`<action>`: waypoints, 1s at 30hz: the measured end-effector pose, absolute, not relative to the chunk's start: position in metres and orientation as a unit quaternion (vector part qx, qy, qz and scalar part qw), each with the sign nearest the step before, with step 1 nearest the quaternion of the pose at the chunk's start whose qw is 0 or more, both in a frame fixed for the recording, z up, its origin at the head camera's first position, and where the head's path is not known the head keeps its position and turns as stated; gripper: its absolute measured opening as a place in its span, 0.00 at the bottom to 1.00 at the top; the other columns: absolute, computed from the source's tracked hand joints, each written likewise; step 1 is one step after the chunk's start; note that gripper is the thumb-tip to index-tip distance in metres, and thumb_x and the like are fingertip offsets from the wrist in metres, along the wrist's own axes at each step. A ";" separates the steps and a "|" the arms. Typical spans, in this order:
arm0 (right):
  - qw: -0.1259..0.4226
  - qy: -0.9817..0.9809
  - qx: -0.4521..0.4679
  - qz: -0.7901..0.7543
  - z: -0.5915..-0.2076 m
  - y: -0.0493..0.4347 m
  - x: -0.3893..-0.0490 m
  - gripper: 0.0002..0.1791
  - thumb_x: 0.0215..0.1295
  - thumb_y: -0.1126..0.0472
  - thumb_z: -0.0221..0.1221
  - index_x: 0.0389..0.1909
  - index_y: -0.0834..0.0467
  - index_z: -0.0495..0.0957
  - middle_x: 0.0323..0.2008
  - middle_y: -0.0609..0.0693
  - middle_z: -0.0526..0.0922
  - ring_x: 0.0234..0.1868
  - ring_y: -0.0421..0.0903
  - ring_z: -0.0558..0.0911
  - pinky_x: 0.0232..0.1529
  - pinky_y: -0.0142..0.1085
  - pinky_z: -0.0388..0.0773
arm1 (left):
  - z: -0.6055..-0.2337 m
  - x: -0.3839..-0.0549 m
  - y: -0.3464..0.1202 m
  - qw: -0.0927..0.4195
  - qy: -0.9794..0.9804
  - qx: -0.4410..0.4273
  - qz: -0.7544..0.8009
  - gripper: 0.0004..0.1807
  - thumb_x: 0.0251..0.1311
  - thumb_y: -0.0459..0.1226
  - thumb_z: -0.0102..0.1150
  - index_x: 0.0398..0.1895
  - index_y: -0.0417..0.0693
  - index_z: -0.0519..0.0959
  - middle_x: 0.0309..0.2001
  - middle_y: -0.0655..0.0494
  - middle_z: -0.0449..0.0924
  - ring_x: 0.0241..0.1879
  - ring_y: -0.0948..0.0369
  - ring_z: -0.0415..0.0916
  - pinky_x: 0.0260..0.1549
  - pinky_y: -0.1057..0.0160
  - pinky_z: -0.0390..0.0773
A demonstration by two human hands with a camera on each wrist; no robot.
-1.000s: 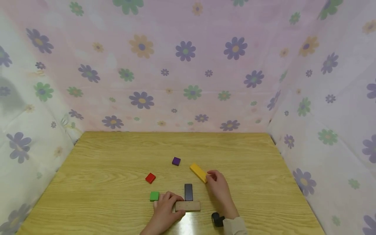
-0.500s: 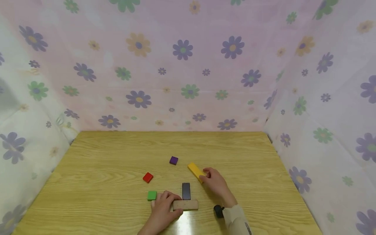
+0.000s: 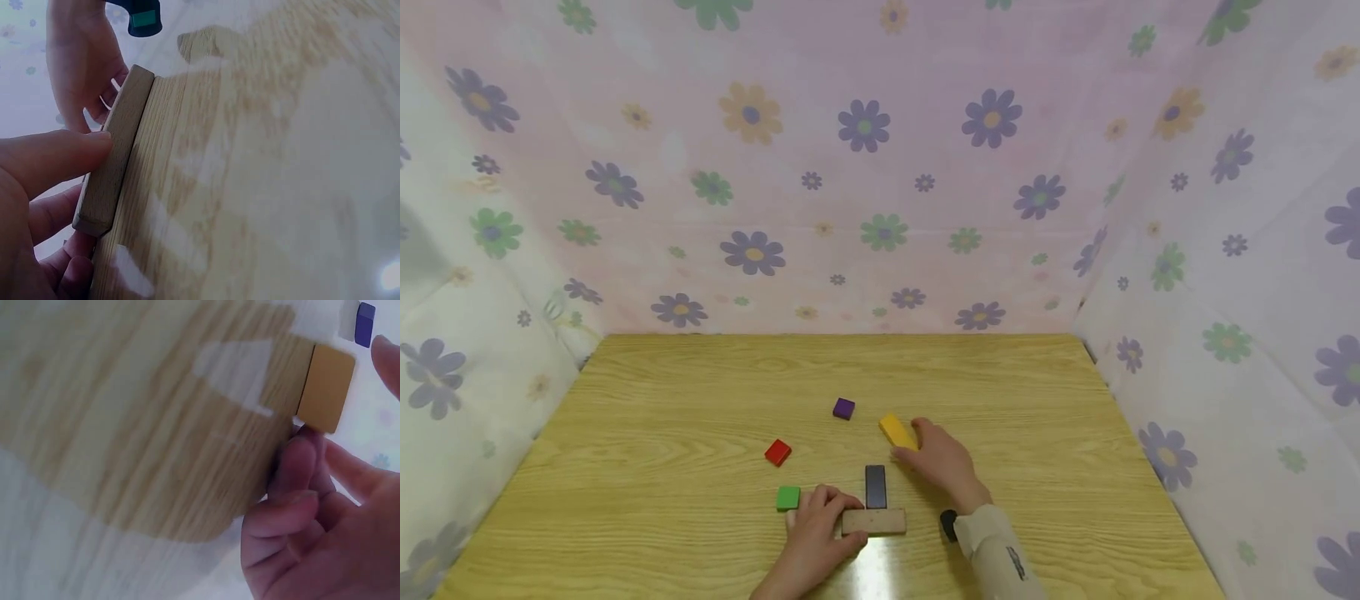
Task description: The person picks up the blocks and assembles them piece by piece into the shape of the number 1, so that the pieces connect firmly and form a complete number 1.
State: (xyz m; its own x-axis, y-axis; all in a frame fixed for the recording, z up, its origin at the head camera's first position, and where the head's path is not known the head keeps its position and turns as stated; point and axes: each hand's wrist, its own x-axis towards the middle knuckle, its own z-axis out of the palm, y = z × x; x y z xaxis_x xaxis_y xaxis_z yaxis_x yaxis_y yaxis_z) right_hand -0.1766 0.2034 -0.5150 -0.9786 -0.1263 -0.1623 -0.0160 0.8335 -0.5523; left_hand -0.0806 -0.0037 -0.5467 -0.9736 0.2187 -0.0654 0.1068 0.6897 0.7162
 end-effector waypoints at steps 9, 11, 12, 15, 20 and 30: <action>0.143 0.941 -0.076 -0.297 -0.515 0.193 -0.180 0.42 0.54 0.43 0.58 0.65 0.58 0.56 0.56 0.58 0.69 0.47 0.53 0.74 0.44 0.50 0.68 | -0.548 -0.081 -0.004 0.077 0.915 0.094 0.385 0.14 0.47 0.54 0.60 0.38 0.69 0.75 0.36 0.69 0.58 0.35 0.63 0.52 0.29 0.58 0.47; 0.143 0.944 -0.079 -0.286 -0.514 0.191 -0.181 0.42 0.53 0.42 0.58 0.65 0.58 0.55 0.55 0.57 0.70 0.47 0.53 0.74 0.45 0.49 0.68 | -0.548 -0.081 -0.005 0.075 0.916 0.094 0.383 0.14 0.46 0.54 0.60 0.38 0.69 0.75 0.37 0.70 0.58 0.35 0.63 0.52 0.29 0.58 0.47; 0.143 0.946 -0.078 -0.281 -0.514 0.190 -0.182 0.43 0.53 0.42 0.58 0.65 0.58 0.55 0.55 0.57 0.71 0.45 0.52 0.75 0.44 0.49 0.68 | -0.549 -0.081 -0.005 0.075 0.916 0.094 0.383 0.14 0.46 0.54 0.60 0.38 0.69 0.75 0.37 0.69 0.58 0.35 0.63 0.52 0.29 0.58 0.47; 0.143 0.952 -0.072 -0.261 -0.513 0.186 -0.183 0.42 0.52 0.44 0.58 0.65 0.57 0.56 0.49 0.55 0.75 0.39 0.48 0.75 0.39 0.46 0.69 | -0.549 -0.081 -0.005 0.074 0.916 0.096 0.383 0.14 0.47 0.54 0.60 0.39 0.68 0.75 0.37 0.69 0.59 0.35 0.63 0.52 0.29 0.58 0.48; 0.146 0.959 -0.052 -0.236 -0.512 0.183 -0.187 0.43 0.47 0.48 0.56 0.66 0.56 0.54 0.29 0.50 0.75 0.25 0.46 0.70 0.26 0.38 0.65 | -0.548 -0.080 -0.004 0.069 0.915 0.098 0.385 0.14 0.47 0.54 0.60 0.38 0.68 0.75 0.37 0.69 0.59 0.35 0.63 0.52 0.29 0.58 0.48; 0.149 0.953 -0.027 -0.262 -0.515 0.180 -0.195 0.40 0.52 0.47 0.51 0.66 0.56 0.54 0.27 0.49 0.72 0.22 0.46 0.69 0.24 0.37 0.63 | -0.548 -0.080 -0.006 0.062 0.915 0.105 0.385 0.14 0.47 0.54 0.60 0.39 0.68 0.75 0.38 0.69 0.60 0.36 0.63 0.53 0.29 0.58 0.48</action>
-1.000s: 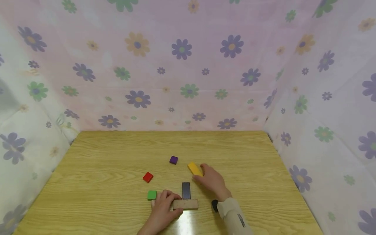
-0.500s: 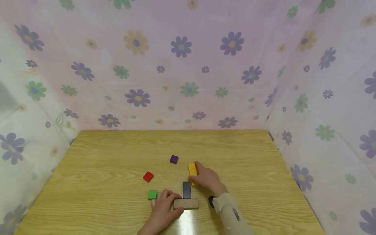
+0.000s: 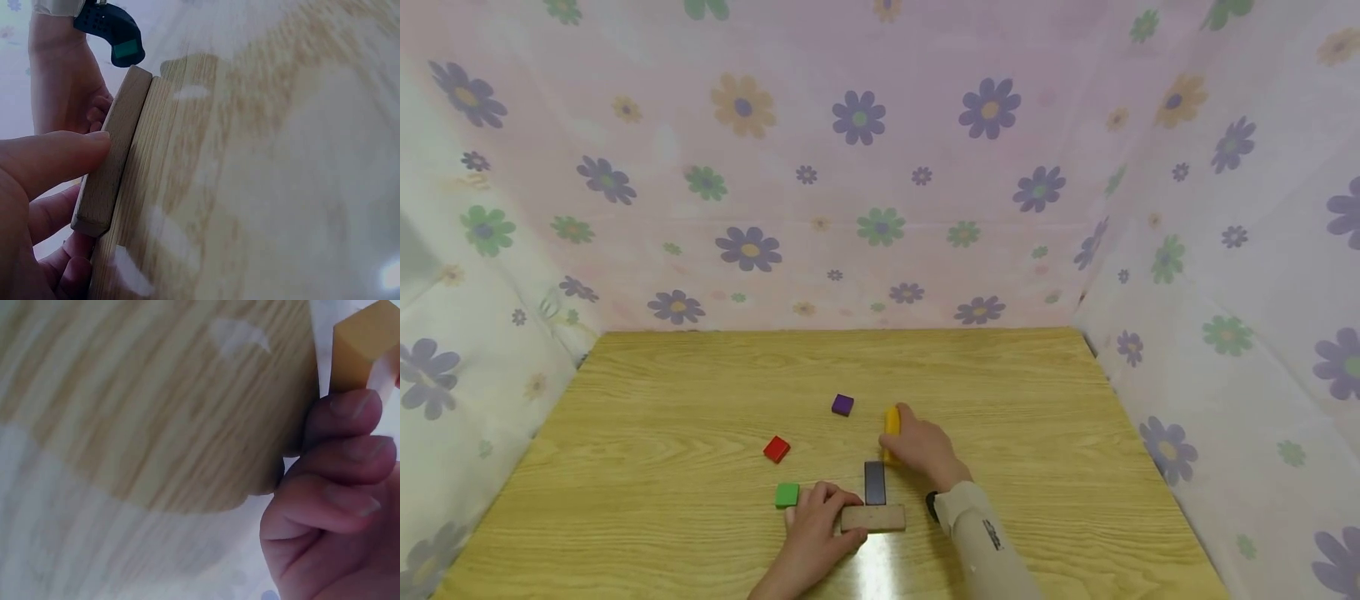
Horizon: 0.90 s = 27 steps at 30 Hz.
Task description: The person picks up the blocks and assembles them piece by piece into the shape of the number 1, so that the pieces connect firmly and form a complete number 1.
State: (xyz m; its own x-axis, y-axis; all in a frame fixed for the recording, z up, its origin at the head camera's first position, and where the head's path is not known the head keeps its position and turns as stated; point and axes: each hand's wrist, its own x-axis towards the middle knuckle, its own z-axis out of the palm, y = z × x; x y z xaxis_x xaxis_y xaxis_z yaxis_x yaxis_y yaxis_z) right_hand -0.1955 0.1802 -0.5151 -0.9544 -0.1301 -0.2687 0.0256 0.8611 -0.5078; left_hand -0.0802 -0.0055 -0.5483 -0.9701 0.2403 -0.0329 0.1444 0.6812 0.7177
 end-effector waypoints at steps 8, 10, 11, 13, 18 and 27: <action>0.138 0.954 -0.036 -0.264 -0.510 0.166 -0.206 0.37 0.53 0.47 0.51 0.64 0.57 0.56 0.33 0.51 0.74 0.26 0.47 0.70 0.29 0.37 0.65 | -0.547 -0.082 -0.006 0.066 0.918 0.095 0.380 0.14 0.47 0.54 0.60 0.39 0.69 0.75 0.37 0.69 0.60 0.35 0.62 0.52 0.29 0.58 0.47; 0.138 0.955 -0.036 -0.262 -0.510 0.164 -0.207 0.37 0.53 0.48 0.51 0.64 0.57 0.56 0.34 0.51 0.74 0.26 0.47 0.70 0.29 0.38 0.65 | -0.547 -0.082 -0.005 0.065 0.919 0.096 0.377 0.14 0.47 0.54 0.60 0.38 0.69 0.75 0.37 0.69 0.60 0.35 0.63 0.53 0.29 0.58 0.48; 0.138 0.955 -0.035 -0.261 -0.510 0.163 -0.207 0.37 0.53 0.48 0.51 0.64 0.57 0.57 0.34 0.51 0.74 0.26 0.47 0.70 0.29 0.38 0.65 | -0.547 -0.081 -0.004 0.064 0.920 0.097 0.375 0.14 0.46 0.54 0.60 0.38 0.69 0.75 0.37 0.69 0.60 0.35 0.63 0.53 0.28 0.58 0.48; 0.139 0.955 -0.035 -0.258 -0.511 0.162 -0.207 0.37 0.53 0.48 0.51 0.64 0.57 0.56 0.34 0.50 0.74 0.26 0.47 0.70 0.29 0.38 0.66 | -0.549 -0.081 -0.004 0.063 0.920 0.096 0.374 0.14 0.46 0.55 0.60 0.38 0.70 0.75 0.37 0.69 0.60 0.35 0.63 0.53 0.28 0.58 0.48; 0.136 0.952 -0.027 -0.273 -0.512 0.161 -0.204 0.37 0.51 0.49 0.53 0.63 0.58 0.58 0.31 0.50 0.74 0.25 0.47 0.70 0.27 0.37 0.65 | -0.552 -0.080 -0.004 0.053 0.921 0.094 0.375 0.14 0.45 0.55 0.60 0.37 0.70 0.75 0.37 0.70 0.60 0.35 0.64 0.53 0.28 0.58 0.48; 0.138 0.953 -0.026 -0.267 -0.513 0.159 -0.203 0.39 0.49 0.48 0.54 0.62 0.58 0.58 0.32 0.51 0.74 0.24 0.47 0.70 0.25 0.36 0.64 | -0.553 -0.080 -0.003 0.056 0.922 0.093 0.371 0.15 0.46 0.56 0.60 0.38 0.71 0.74 0.37 0.70 0.59 0.35 0.63 0.52 0.29 0.58 0.47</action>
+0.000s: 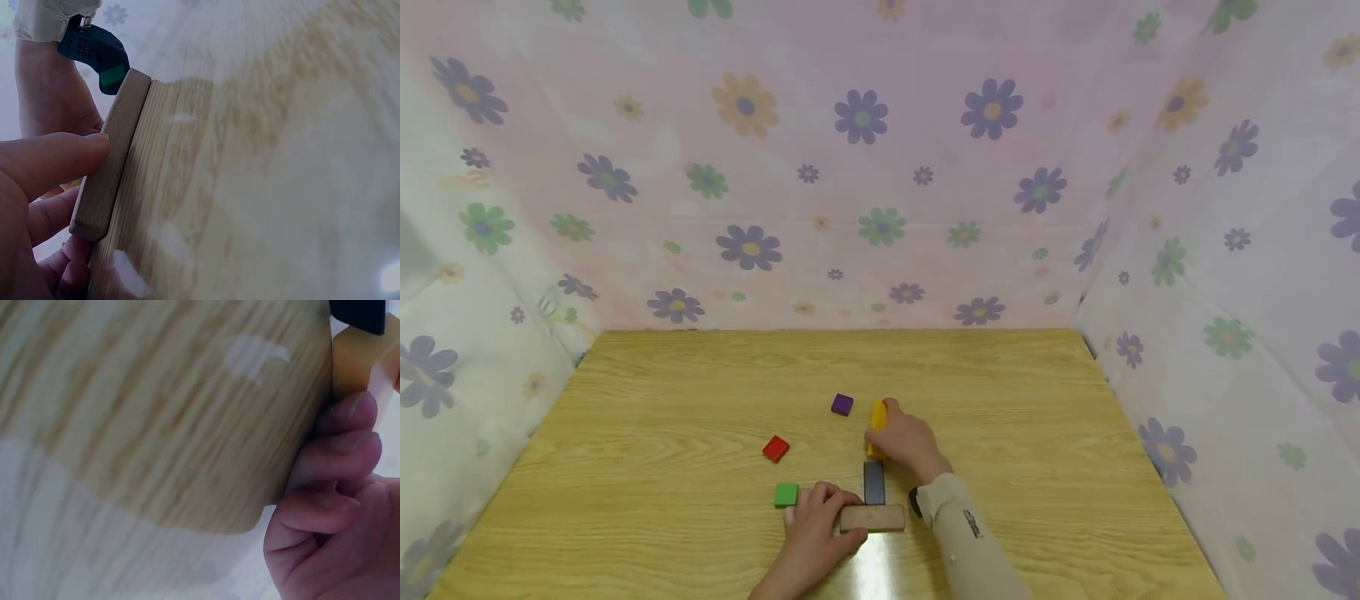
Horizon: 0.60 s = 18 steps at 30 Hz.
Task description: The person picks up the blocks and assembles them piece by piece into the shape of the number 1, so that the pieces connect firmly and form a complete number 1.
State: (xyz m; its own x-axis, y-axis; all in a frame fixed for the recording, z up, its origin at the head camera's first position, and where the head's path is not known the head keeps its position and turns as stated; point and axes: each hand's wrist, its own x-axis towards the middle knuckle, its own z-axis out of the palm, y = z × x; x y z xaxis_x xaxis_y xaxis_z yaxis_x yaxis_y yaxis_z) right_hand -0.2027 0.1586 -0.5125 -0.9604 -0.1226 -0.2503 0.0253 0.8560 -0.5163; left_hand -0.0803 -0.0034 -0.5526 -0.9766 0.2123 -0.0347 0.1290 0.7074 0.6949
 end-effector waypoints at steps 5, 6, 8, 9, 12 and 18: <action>0.136 0.954 -0.028 -0.265 -0.510 0.154 -0.201 0.39 0.48 0.48 0.55 0.62 0.58 0.58 0.31 0.51 0.74 0.24 0.47 0.70 0.25 0.36 0.64 | -0.552 -0.080 -0.003 0.056 0.924 0.091 0.368 0.15 0.46 0.56 0.60 0.38 0.71 0.74 0.37 0.70 0.60 0.35 0.63 0.53 0.29 0.58 0.47; 0.137 0.954 -0.029 -0.264 -0.509 0.153 -0.201 0.39 0.48 0.48 0.55 0.62 0.58 0.58 0.31 0.50 0.74 0.24 0.47 0.70 0.25 0.36 0.64 | -0.551 -0.080 -0.004 0.057 0.923 0.090 0.369 0.15 0.46 0.56 0.59 0.38 0.71 0.74 0.37 0.70 0.60 0.35 0.63 0.53 0.29 0.58 0.47; 0.138 0.954 -0.030 -0.264 -0.509 0.152 -0.200 0.39 0.48 0.49 0.55 0.62 0.58 0.58 0.31 0.51 0.74 0.24 0.47 0.70 0.25 0.37 0.63 | -0.550 -0.080 -0.004 0.059 0.924 0.089 0.368 0.15 0.46 0.56 0.59 0.38 0.71 0.75 0.37 0.70 0.60 0.35 0.63 0.53 0.29 0.58 0.47; 0.137 0.955 -0.031 -0.262 -0.509 0.151 -0.200 0.39 0.48 0.49 0.55 0.62 0.58 0.58 0.31 0.51 0.74 0.24 0.47 0.69 0.26 0.37 0.63 | -0.550 -0.080 -0.004 0.060 0.925 0.088 0.366 0.15 0.46 0.56 0.59 0.38 0.71 0.74 0.37 0.70 0.60 0.35 0.63 0.53 0.29 0.58 0.47; 0.137 0.954 -0.035 -0.263 -0.509 0.150 -0.198 0.39 0.47 0.49 0.56 0.62 0.57 0.59 0.32 0.51 0.74 0.25 0.47 0.69 0.26 0.37 0.64 | -0.549 -0.081 -0.003 0.061 0.926 0.087 0.363 0.15 0.46 0.56 0.60 0.38 0.70 0.74 0.37 0.70 0.60 0.35 0.63 0.53 0.29 0.57 0.47; 0.137 0.955 -0.035 -0.261 -0.511 0.149 -0.196 0.39 0.47 0.48 0.58 0.62 0.56 0.59 0.35 0.51 0.76 0.25 0.48 0.69 0.27 0.38 0.64 | -0.549 -0.080 -0.003 0.061 0.927 0.091 0.358 0.14 0.46 0.55 0.60 0.39 0.70 0.74 0.37 0.69 0.60 0.35 0.63 0.53 0.29 0.58 0.47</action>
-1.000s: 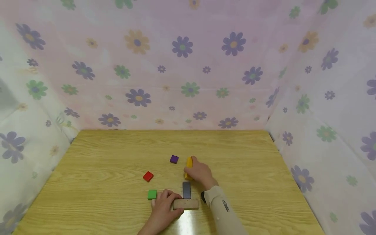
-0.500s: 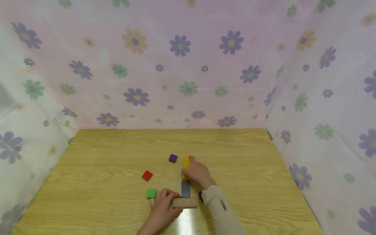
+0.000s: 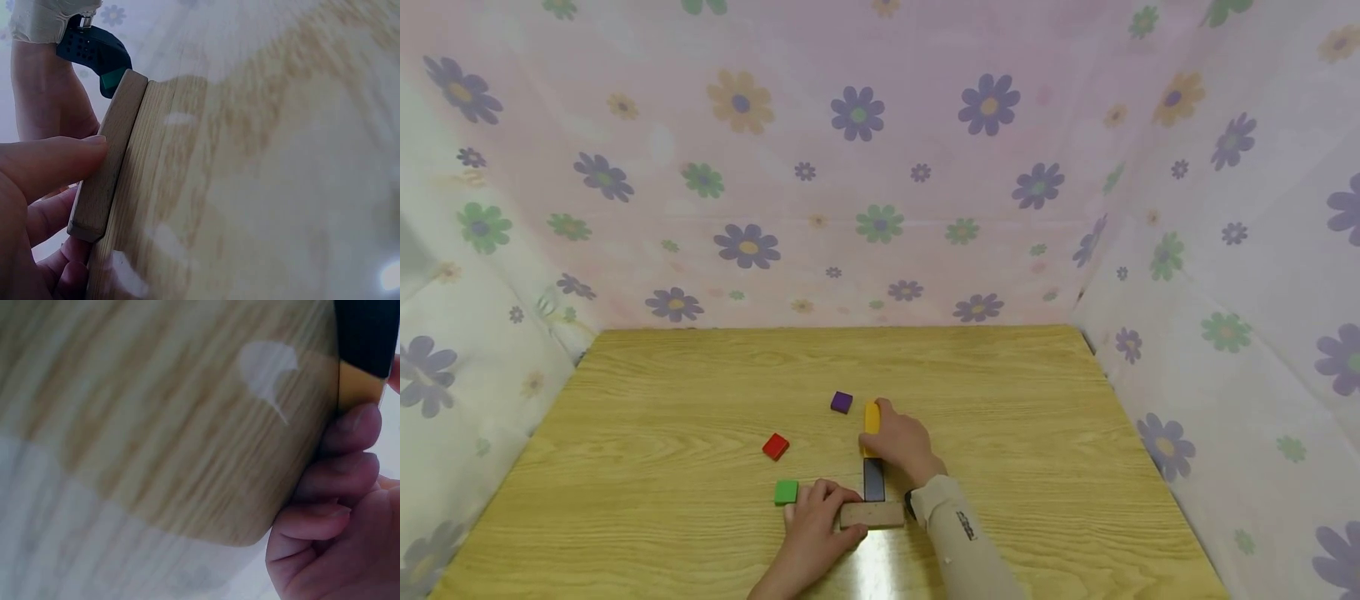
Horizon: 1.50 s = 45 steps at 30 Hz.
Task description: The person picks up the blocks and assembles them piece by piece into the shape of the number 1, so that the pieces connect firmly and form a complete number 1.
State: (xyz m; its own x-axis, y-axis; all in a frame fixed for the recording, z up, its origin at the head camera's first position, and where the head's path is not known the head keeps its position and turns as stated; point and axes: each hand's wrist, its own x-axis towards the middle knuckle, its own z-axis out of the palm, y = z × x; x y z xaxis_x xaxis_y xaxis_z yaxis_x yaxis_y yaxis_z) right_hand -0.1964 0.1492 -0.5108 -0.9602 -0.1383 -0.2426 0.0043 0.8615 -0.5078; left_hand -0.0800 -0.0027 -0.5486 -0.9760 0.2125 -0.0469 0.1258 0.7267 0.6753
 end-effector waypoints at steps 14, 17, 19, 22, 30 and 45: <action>0.119 0.957 -0.069 -0.255 -0.518 0.154 -0.196 0.39 0.51 0.43 0.58 0.62 0.57 0.59 0.42 0.52 0.77 0.27 0.45 0.71 0.29 0.39 0.68 | -0.550 -0.079 -0.002 0.059 0.926 0.088 0.361 0.14 0.46 0.55 0.60 0.38 0.71 0.74 0.37 0.70 0.59 0.35 0.63 0.52 0.29 0.57 0.47; 0.118 0.955 -0.072 -0.262 -0.520 0.155 -0.197 0.39 0.51 0.44 0.58 0.62 0.57 0.60 0.42 0.52 0.77 0.27 0.45 0.71 0.30 0.39 0.68 | -0.550 -0.079 -0.001 0.058 0.926 0.090 0.363 0.14 0.46 0.54 0.60 0.37 0.71 0.74 0.37 0.70 0.59 0.35 0.63 0.52 0.29 0.57 0.46; 0.117 0.955 -0.071 -0.263 -0.521 0.156 -0.197 0.39 0.51 0.44 0.58 0.62 0.56 0.60 0.42 0.52 0.77 0.27 0.45 0.70 0.30 0.39 0.68 | -0.551 -0.079 -0.002 0.057 0.926 0.091 0.363 0.14 0.46 0.54 0.60 0.37 0.70 0.74 0.37 0.70 0.59 0.35 0.63 0.52 0.29 0.57 0.47; 0.116 0.955 -0.070 -0.266 -0.521 0.156 -0.197 0.39 0.51 0.45 0.58 0.62 0.56 0.59 0.42 0.52 0.77 0.27 0.45 0.70 0.31 0.39 0.68 | -0.551 -0.079 -0.002 0.055 0.926 0.093 0.361 0.14 0.46 0.54 0.61 0.37 0.70 0.74 0.37 0.70 0.60 0.35 0.63 0.53 0.29 0.58 0.47; 0.115 0.954 -0.080 -0.265 -0.520 0.156 -0.197 0.39 0.51 0.44 0.58 0.63 0.55 0.59 0.42 0.52 0.77 0.27 0.44 0.70 0.30 0.38 0.67 | -0.550 -0.081 -0.002 0.063 0.927 0.087 0.359 0.15 0.45 0.55 0.61 0.37 0.69 0.75 0.37 0.70 0.60 0.35 0.63 0.53 0.29 0.57 0.48; 0.120 0.953 -0.085 -0.263 -0.518 0.157 -0.197 0.39 0.52 0.43 0.58 0.63 0.56 0.59 0.47 0.53 0.76 0.30 0.44 0.72 0.36 0.42 0.70 | -0.546 -0.081 -0.001 0.070 0.924 0.082 0.366 0.15 0.45 0.55 0.61 0.37 0.68 0.76 0.37 0.70 0.60 0.35 0.63 0.53 0.30 0.57 0.48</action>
